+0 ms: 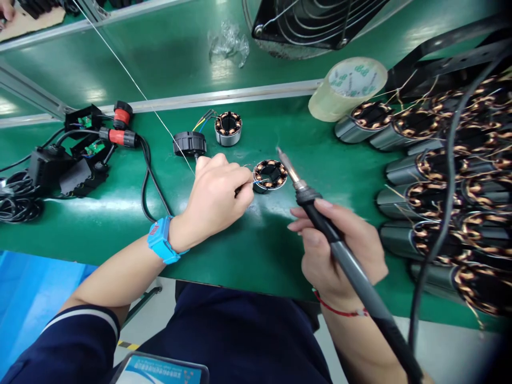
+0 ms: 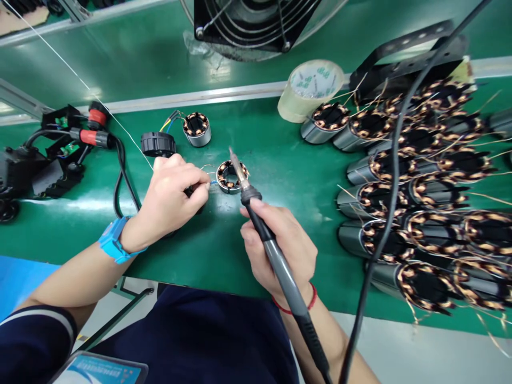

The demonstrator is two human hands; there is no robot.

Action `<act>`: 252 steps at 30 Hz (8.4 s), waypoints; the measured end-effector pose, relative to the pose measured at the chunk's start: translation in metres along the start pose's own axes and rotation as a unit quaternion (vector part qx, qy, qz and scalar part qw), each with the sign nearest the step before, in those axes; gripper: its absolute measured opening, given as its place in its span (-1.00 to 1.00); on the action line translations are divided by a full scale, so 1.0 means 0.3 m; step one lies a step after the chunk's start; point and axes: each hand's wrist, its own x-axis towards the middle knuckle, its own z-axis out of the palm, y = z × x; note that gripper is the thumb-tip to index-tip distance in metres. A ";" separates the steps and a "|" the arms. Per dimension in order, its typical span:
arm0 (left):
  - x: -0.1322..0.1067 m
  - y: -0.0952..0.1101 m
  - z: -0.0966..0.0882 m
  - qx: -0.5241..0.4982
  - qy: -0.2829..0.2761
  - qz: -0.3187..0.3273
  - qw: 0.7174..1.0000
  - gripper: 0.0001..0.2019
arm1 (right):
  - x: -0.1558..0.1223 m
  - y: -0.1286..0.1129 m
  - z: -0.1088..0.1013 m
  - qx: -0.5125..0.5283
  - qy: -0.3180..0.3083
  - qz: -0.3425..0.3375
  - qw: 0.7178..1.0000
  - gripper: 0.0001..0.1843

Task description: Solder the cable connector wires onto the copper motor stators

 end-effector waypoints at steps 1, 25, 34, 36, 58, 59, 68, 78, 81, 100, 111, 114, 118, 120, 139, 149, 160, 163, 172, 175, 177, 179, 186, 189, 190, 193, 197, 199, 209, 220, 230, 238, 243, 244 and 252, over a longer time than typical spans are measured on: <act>0.000 -0.001 0.000 0.001 0.001 0.001 1.000 -0.79 | 0.014 -0.008 -0.002 0.005 -0.003 -0.005 1.000 -0.53; -0.005 -0.001 -0.007 -0.008 -0.011 -0.001 1.000 -0.76 | 0.205 0.019 0.063 -0.068 -0.114 -0.047 0.990 -0.57; 0.009 -0.111 -0.093 -0.075 0.089 -0.083 0.990 -0.55 | 0.222 0.049 0.074 -0.081 -0.171 -0.075 0.979 -0.37; 0.009 -0.121 -0.105 -0.101 0.029 -0.096 0.990 -0.59 | 0.230 0.055 0.084 -0.105 -0.218 -0.093 0.966 -0.35; -0.084 -0.022 -0.096 -0.128 -0.074 0.113 0.983 -0.44 | 0.249 -0.074 0.001 -0.093 -0.200 -0.127 0.967 -0.55; -0.083 -0.024 -0.094 -0.124 -0.062 0.119 0.983 -0.45 | 0.255 -0.075 0.007 -0.086 -0.205 -0.131 0.966 -0.55; -0.086 -0.027 -0.066 -0.095 -0.002 0.139 0.986 -0.56 | 0.254 -0.069 0.047 -0.065 -0.217 -0.091 0.970 -0.57; -0.090 -0.019 -0.082 -0.102 -0.029 0.127 0.986 -0.57 | 0.250 -0.013 -0.008 -0.114 -0.158 -0.088 0.977 -0.58; -0.090 -0.018 -0.084 -0.094 -0.022 0.136 0.986 -0.61 | 0.251 -0.009 -0.018 -0.108 -0.173 -0.058 0.977 -0.58; -0.079 -0.018 -0.075 0.008 0.013 0.197 0.980 -0.72 | 0.268 0.025 -0.037 -0.038 -0.243 0.050 0.968 -0.63; -0.078 -0.026 -0.087 -0.008 -0.045 0.174 0.984 -0.64 | 0.235 -0.005 -0.025 -0.102 -0.249 -0.045 0.962 -0.61; -0.075 -0.027 -0.088 -0.009 -0.093 0.156 0.983 -0.62 | 0.229 -0.005 -0.048 -0.095 -0.254 -0.014 0.962 -0.55; -0.073 -0.022 -0.082 -0.023 -0.097 0.154 0.983 -0.61 | 0.235 -0.039 -0.026 -0.089 -0.269 -0.013 0.959 -0.52; -0.075 -0.016 -0.080 -0.026 -0.066 0.174 0.982 -0.61 | 0.248 -0.054 -0.003 -0.074 -0.284 -0.008 0.956 -0.56; 0.087 -0.013 -0.098 -0.218 -0.305 -0.001 0.927 -0.76 | 0.214 0.034 -0.079 0.035 -0.227 0.106 0.968 -0.56; 0.109 0.033 -0.042 -0.381 -0.286 -0.213 0.853 -0.85 | 0.179 0.068 -0.019 0.053 -0.153 0.111 0.981 -0.59; 0.104 0.034 -0.049 -0.381 -0.332 -0.208 0.838 -0.82 | 0.170 0.049 -0.035 0.024 -0.108 0.074 0.991 -0.57; 0.104 0.031 -0.048 -0.421 -0.330 -0.244 0.809 -0.86 | 0.164 0.048 -0.037 0.008 -0.086 0.043 0.995 -0.57; 0.103 0.026 -0.008 -0.448 -0.293 -0.275 0.799 -0.79 | 0.166 0.038 -0.057 -0.012 -0.082 -0.015 0.996 -0.61; 0.085 0.042 -0.058 -0.383 -0.290 -0.223 0.848 -0.81 | 0.148 0.040 -0.071 -0.040 -0.118 -0.053 0.991 -0.58; 0.054 0.067 -0.089 -0.283 -0.234 -0.162 0.916 -0.86 | 0.136 0.042 -0.074 -0.056 -0.146 -0.078 0.985 -0.57; 0.013 0.106 -0.102 -0.144 -0.178 -0.090 0.969 -0.92 | 0.127 0.041 -0.073 -0.061 -0.150 -0.085 0.983 -0.59; -0.097 0.211 -0.031 0.163 -0.096 -0.046 0.981 -0.83 | 0.116 0.017 -0.066 -0.019 -0.114 -0.064 0.991 -0.62; -0.130 0.199 -0.006 0.181 -0.038 -0.045 0.982 -0.83 | 0.109 0.019 -0.063 -0.028 -0.112 -0.068 0.991 -0.59; -0.143 0.190 0.001 0.168 -0.017 -0.038 0.985 -0.82 | 0.108 0.018 -0.060 -0.030 -0.113 -0.072 0.991 -0.57; -0.180 0.162 0.026 0.103 0.039 0.001 0.994 -0.85 | 0.114 0.002 -0.047 -0.039 -0.142 -0.097 0.984 -0.51; -0.203 0.134 0.053 0.076 0.105 0.081 0.988 -0.87 | 0.127 -0.032 -0.016 -0.082 -0.211 -0.139 0.964 -0.57; -0.204 0.125 0.053 0.086 0.133 0.112 0.981 -0.86 | 0.131 -0.037 -0.004 -0.093 -0.223 -0.149 0.959 -0.61; -0.175 0.114 -0.023 0.138 -0.002 0.142 0.980 -0.89 | 0.142 0.016 -0.068 -0.075 -0.174 -0.146 0.971 -0.66; -0.094 0.192 0.000 -0.058 -0.068 -0.063 0.994 -0.90 | 0.087 0.021 -0.092 -0.060 -0.117 -0.082 0.988 -0.44; -0.008 0.114 -0.017 -0.268 -0.183 -0.159 0.932 -0.76 | 0.182 0.040 -0.120 -0.089 -0.227 -0.089 0.966 -0.45; 0.037 0.113 0.000 -0.433 -0.220 -0.251 0.837 -0.79 | 0.165 0.046 -0.085 -0.096 -0.154 -0.082 0.980 -0.64; 0.022 0.126 0.032 -0.323 -0.204 -0.161 0.910 -0.75 | 0.142 0.031 -0.035 -0.130 -0.077 -0.066 0.986 -0.69; 0.022 0.127 0.034 -0.303 -0.200 -0.157 0.919 -0.73 | 0.143 0.026 -0.026 -0.136 -0.072 -0.057 0.986 -0.68; 0.117 -0.002 -0.044 -0.047 -0.099 -0.183 0.977 -0.78 | 0.216 -0.008 -0.019 -0.083 -0.049 0.003 0.995 -0.59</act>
